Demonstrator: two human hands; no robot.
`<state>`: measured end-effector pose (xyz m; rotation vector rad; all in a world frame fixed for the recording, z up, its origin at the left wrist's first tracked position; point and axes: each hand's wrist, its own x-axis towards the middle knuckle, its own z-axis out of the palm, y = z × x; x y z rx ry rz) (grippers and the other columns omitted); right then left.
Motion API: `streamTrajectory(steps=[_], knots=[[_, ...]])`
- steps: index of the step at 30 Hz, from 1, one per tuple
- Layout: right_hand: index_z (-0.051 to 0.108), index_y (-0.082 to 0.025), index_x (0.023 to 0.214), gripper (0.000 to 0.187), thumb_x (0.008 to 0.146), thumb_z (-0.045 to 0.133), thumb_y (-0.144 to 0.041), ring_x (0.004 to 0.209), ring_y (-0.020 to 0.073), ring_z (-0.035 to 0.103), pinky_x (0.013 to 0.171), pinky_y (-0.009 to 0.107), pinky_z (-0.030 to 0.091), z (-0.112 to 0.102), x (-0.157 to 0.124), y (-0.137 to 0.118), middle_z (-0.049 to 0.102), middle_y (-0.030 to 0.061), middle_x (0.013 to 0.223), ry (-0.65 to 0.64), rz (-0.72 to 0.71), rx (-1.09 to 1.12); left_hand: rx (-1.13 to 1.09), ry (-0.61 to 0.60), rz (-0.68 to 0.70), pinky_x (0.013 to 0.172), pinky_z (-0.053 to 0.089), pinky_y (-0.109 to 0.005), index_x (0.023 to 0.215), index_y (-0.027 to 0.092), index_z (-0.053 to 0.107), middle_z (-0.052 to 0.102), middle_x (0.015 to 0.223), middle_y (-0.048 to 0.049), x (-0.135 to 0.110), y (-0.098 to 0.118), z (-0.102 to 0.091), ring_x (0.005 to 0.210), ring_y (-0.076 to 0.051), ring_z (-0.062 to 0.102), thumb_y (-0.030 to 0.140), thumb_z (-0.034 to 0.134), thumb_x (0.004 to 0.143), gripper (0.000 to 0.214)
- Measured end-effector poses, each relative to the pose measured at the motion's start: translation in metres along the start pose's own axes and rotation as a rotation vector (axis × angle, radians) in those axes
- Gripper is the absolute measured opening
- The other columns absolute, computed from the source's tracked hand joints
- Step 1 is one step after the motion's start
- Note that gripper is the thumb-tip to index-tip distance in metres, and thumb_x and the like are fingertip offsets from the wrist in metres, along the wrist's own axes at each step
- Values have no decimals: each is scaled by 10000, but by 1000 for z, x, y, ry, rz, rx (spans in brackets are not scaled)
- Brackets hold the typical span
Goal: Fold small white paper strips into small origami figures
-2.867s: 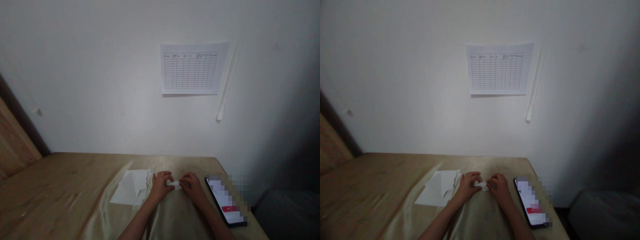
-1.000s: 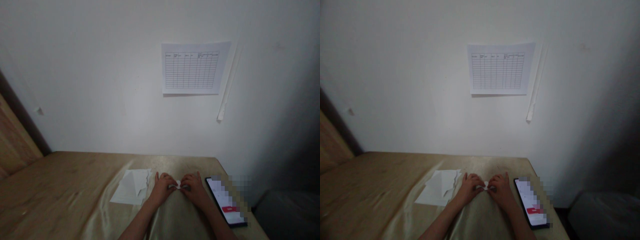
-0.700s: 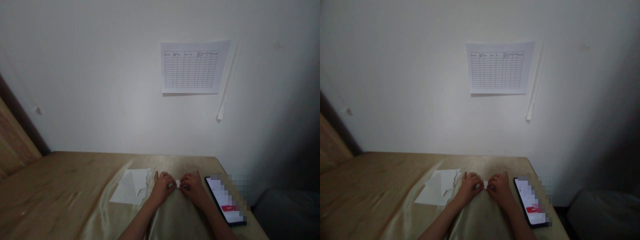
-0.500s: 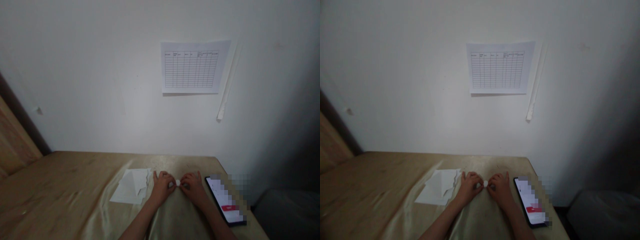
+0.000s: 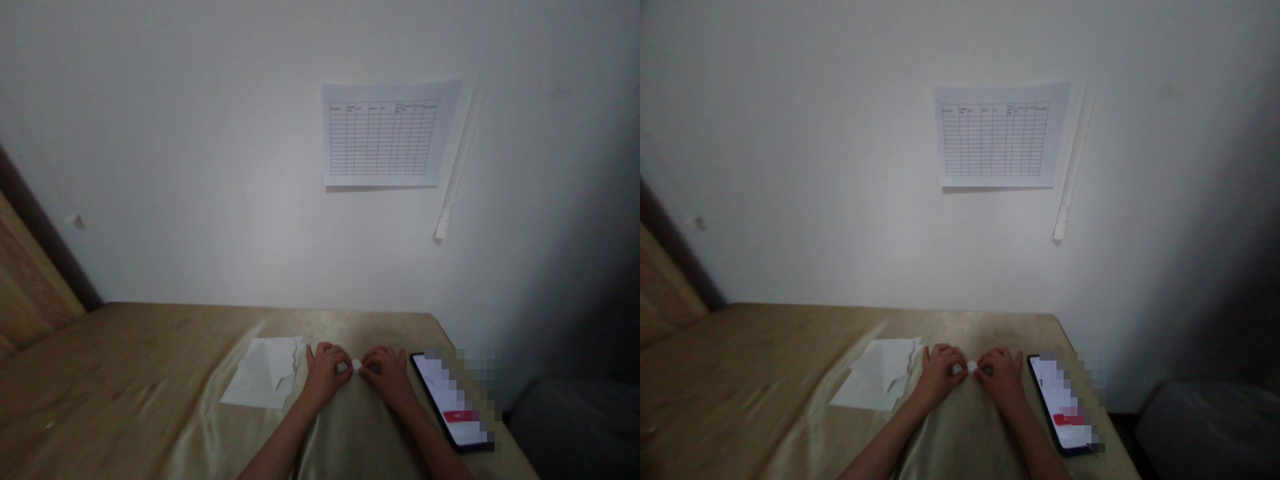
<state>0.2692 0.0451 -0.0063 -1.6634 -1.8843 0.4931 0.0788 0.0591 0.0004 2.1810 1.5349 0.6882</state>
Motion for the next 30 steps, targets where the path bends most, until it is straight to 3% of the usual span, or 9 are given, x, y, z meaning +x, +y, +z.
streamTrajectory(steps=[8,17,30], knots=[[724,-272,802,149,877,597,-295,1194,269,553,1159,690,21,5,-1,-3,740,6,1070,50,-4,-4,20,-20,-16,1157,-28,-720,900,351,761,740,1136,28,1,1,-1,1240,-290,489,330,695,844,89],[708,-265,799,95,848,626,-262,1220,279,524,1150,698,29,9,3,-3,722,12,1114,8,51,-62,39,-27,-45,1161,-19,-716,908,349,745,735,1149,37,2,2,-1,1244,-283,499,318,695,834,94],[724,-264,775,112,841,636,-286,1216,291,532,1159,682,35,11,4,-3,735,27,1089,20,74,-55,31,30,-56,1140,-14,-747,844,318,733,738,1117,31,4,5,5,1212,-283,526,354,696,846,51]])
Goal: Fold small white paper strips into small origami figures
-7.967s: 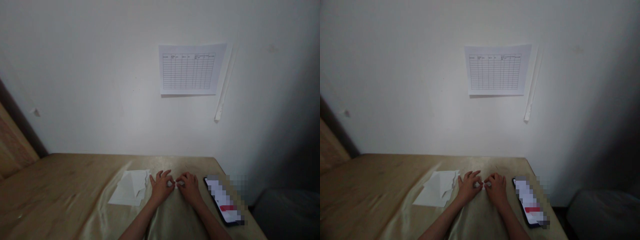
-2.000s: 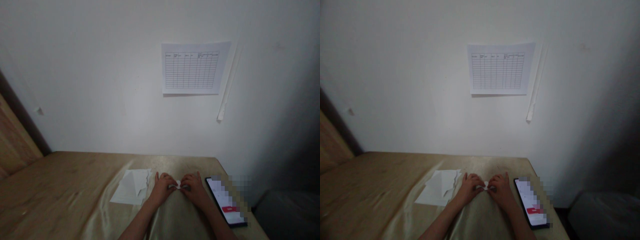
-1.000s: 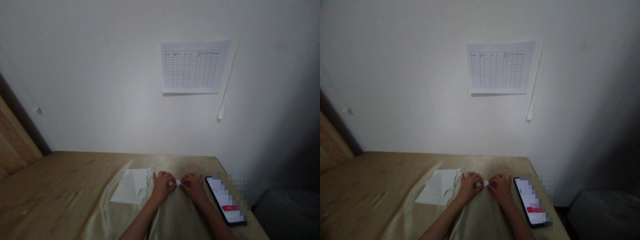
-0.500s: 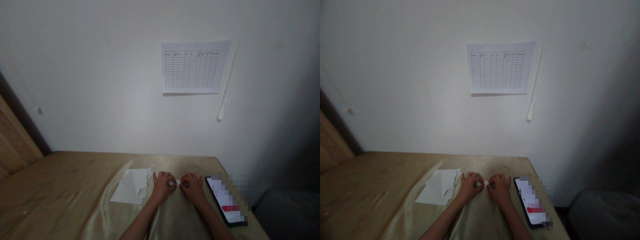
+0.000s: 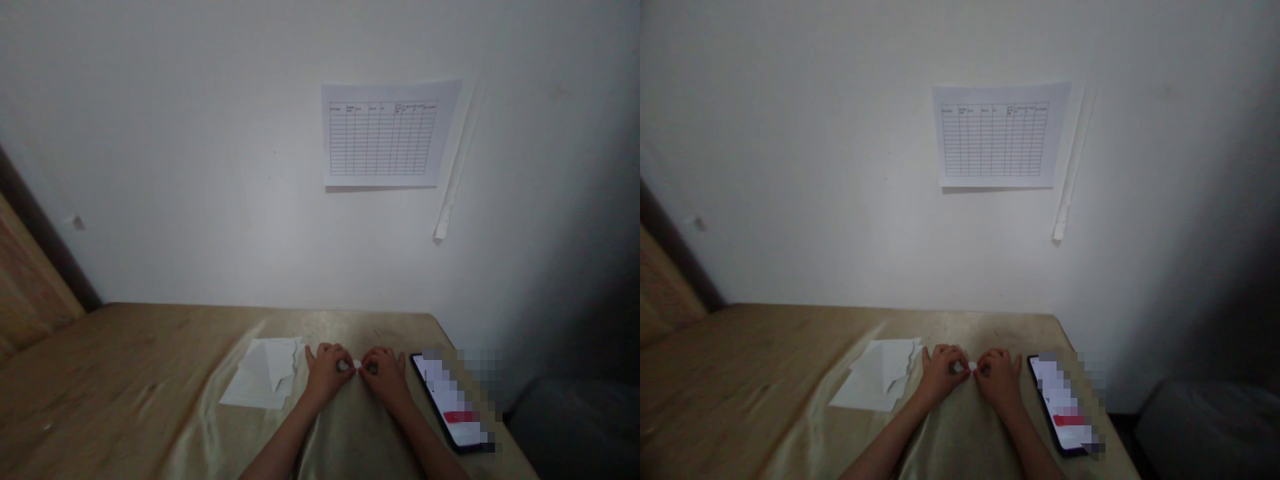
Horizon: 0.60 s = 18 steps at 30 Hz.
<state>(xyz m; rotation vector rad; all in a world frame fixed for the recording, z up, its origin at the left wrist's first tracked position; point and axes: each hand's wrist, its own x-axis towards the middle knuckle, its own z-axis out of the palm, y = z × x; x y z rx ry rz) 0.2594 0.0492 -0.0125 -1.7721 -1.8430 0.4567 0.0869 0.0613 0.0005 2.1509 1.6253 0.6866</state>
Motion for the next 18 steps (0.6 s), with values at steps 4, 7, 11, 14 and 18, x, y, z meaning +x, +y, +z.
streamTrajectory(steps=[4,7,11,14,18], knots=[[723,-264,766,130,847,625,-291,1206,289,543,1163,672,40,0,-1,-2,738,26,1066,22,-6,5,17,-3,-11,1141,-11,-746,850,316,727,739,1111,30,0,1,0,1213,-280,526,356,698,846,48],[711,-262,748,123,840,634,-289,1204,286,542,1165,659,42,0,0,-3,737,24,1070,24,3,-5,20,-10,-18,1139,-11,-750,857,316,724,737,1117,28,-1,3,-1,1216,-281,522,355,698,847,48],[709,-271,800,77,829,641,-290,1222,288,527,1166,645,62,1,0,-3,724,19,1098,4,14,-41,4,-17,-9,1139,-35,-753,903,325,728,730,1133,23,-2,4,-2,1227,-283,511,347,690,853,67],[718,-295,903,114,846,619,-296,1240,282,513,1174,633,50,0,0,-2,709,22,1127,-12,6,-52,-5,-30,-3,1138,-58,-754,970,355,731,719,1139,21,-3,6,-3,1235,-282,505,338,684,854,126],[734,-330,984,182,849,615,-300,1261,281,488,1178,627,39,-3,0,-2,682,24,1179,-59,12,-65,40,-55,-37,1128,-41,-772,1002,390,743,654,1265,8,-2,7,-5,1291,-303,466,363,694,842,170]])
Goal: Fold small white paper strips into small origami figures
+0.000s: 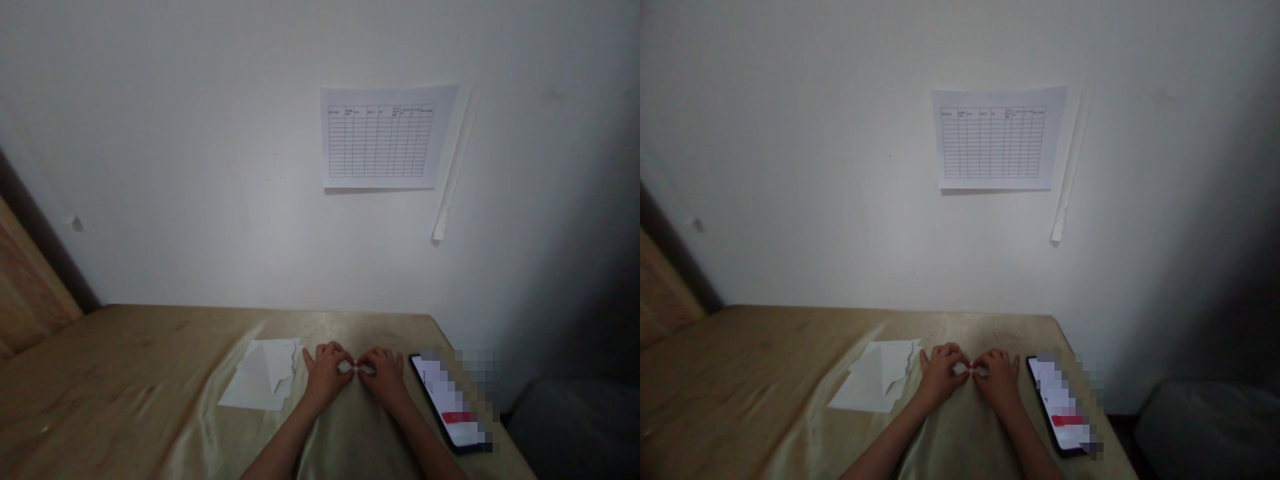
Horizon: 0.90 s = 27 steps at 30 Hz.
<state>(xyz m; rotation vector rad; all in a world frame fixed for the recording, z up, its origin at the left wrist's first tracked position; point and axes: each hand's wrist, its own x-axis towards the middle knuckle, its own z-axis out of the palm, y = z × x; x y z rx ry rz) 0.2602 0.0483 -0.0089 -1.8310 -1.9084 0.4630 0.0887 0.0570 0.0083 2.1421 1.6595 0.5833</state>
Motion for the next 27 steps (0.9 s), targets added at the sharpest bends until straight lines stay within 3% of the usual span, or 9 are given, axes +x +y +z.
streamTrajectory(steps=[8,27], knots=[[745,-377,1013,271,834,607,-226,1275,265,492,1185,608,48,-4,1,4,669,1,1199,-42,-7,32,33,-33,-27,1116,-8,-797,1010,437,747,453,1541,56,2,-3,-3,1409,-328,370,292,704,815,247],[753,-360,1077,400,806,542,-157,1289,249,509,1218,549,62,-13,-3,10,668,23,1230,-88,-47,74,52,-133,6,1143,-9,-779,1131,483,719,397,1599,78,1,-13,-11,1481,-333,297,225,639,836,400]])
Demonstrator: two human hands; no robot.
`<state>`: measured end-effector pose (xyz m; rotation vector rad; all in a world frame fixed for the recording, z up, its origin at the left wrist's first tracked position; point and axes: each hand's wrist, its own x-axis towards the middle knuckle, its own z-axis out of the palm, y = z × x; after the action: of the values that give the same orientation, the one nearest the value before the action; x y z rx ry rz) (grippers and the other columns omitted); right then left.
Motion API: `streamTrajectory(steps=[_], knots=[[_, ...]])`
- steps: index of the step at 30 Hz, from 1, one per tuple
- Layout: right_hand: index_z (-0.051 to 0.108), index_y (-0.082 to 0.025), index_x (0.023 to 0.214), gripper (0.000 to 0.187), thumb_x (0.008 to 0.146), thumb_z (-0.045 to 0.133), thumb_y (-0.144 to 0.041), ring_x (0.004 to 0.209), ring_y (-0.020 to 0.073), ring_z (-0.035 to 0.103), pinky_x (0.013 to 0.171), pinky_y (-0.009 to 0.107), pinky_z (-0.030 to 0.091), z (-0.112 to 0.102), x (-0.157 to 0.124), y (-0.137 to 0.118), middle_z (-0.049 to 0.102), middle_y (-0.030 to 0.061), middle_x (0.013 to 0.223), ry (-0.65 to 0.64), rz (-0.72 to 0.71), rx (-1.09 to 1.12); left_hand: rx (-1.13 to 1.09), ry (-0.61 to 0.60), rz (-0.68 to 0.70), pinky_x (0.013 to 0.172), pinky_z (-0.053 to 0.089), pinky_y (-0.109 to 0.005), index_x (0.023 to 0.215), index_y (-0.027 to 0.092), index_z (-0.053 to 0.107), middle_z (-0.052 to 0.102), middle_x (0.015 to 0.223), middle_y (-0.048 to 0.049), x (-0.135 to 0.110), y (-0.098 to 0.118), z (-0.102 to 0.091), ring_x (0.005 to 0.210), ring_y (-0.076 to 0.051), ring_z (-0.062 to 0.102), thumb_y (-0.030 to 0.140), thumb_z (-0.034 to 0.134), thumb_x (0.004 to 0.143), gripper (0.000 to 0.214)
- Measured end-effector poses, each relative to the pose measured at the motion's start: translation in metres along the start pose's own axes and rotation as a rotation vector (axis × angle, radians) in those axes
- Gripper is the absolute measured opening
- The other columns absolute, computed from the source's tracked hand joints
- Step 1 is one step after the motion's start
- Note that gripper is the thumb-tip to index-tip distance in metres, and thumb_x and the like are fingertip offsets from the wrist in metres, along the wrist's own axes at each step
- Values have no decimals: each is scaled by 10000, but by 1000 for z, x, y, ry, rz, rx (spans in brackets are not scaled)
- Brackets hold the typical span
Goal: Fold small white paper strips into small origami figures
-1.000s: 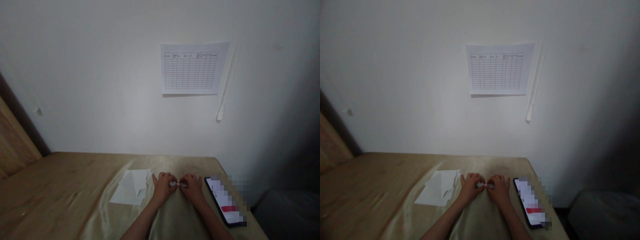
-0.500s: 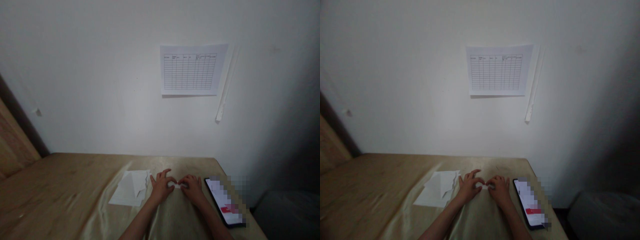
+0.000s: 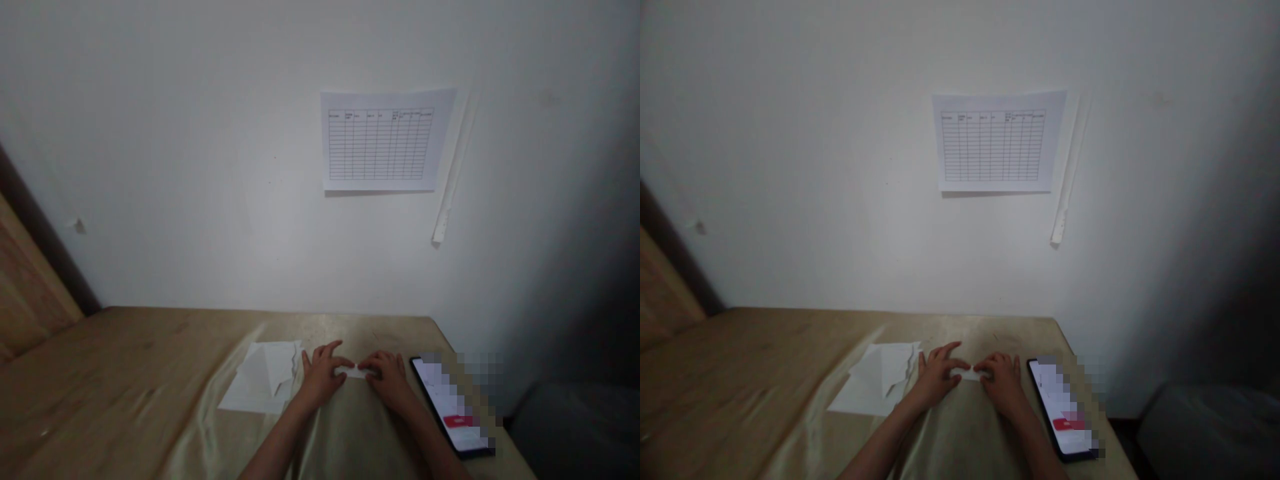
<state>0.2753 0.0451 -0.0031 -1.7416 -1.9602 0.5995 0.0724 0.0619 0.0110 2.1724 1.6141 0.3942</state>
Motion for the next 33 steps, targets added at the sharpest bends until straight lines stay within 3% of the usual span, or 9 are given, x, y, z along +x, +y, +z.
streamTrajectory(steps=[5,10,17,27,33], knots=[[756,-370,1069,400,829,518,-156,1278,230,517,1222,531,54,-1,0,5,663,8,1217,-12,-32,33,-19,21,8,1141,-30,-779,1113,496,734,428,1587,77,-1,-3,3,1468,-335,317,260,650,824,383],[764,-345,1029,282,907,522,-268,1230,232,538,1211,514,95,2,1,2,681,19,1160,34,-41,7,-16,64,-6,1153,-46,-762,1078,491,753,472,1557,67,-2,0,7,1454,-328,342,303,654,832,325],[738,-321,1000,172,892,605,-331,1224,254,523,1186,520,125,10,4,-3,681,28,1156,85,-23,-91,-30,134,-40,1153,-29,-764,1021,452,776,548,1488,32,-1,5,11,1417,-343,380,426,688,852,192],[709,-331,1007,158,867,641,-358,1227,275,518,1184,575,100,13,4,-4,679,21,1135,96,-7,-96,-46,157,-44,1125,-23,-790,975,446,778,578,1457,45,2,5,15,1393,-340,404,390,731,827,165],[718,-334,1019,218,853,603,-252,1228,256,521,1184,542,115,9,4,-2,676,8,1132,56,-12,-68,-53,130,-33,1111,-24,-807,983,446,769,547,1491,61,3,2,15,1413,-337,380,323,714,829,204]])
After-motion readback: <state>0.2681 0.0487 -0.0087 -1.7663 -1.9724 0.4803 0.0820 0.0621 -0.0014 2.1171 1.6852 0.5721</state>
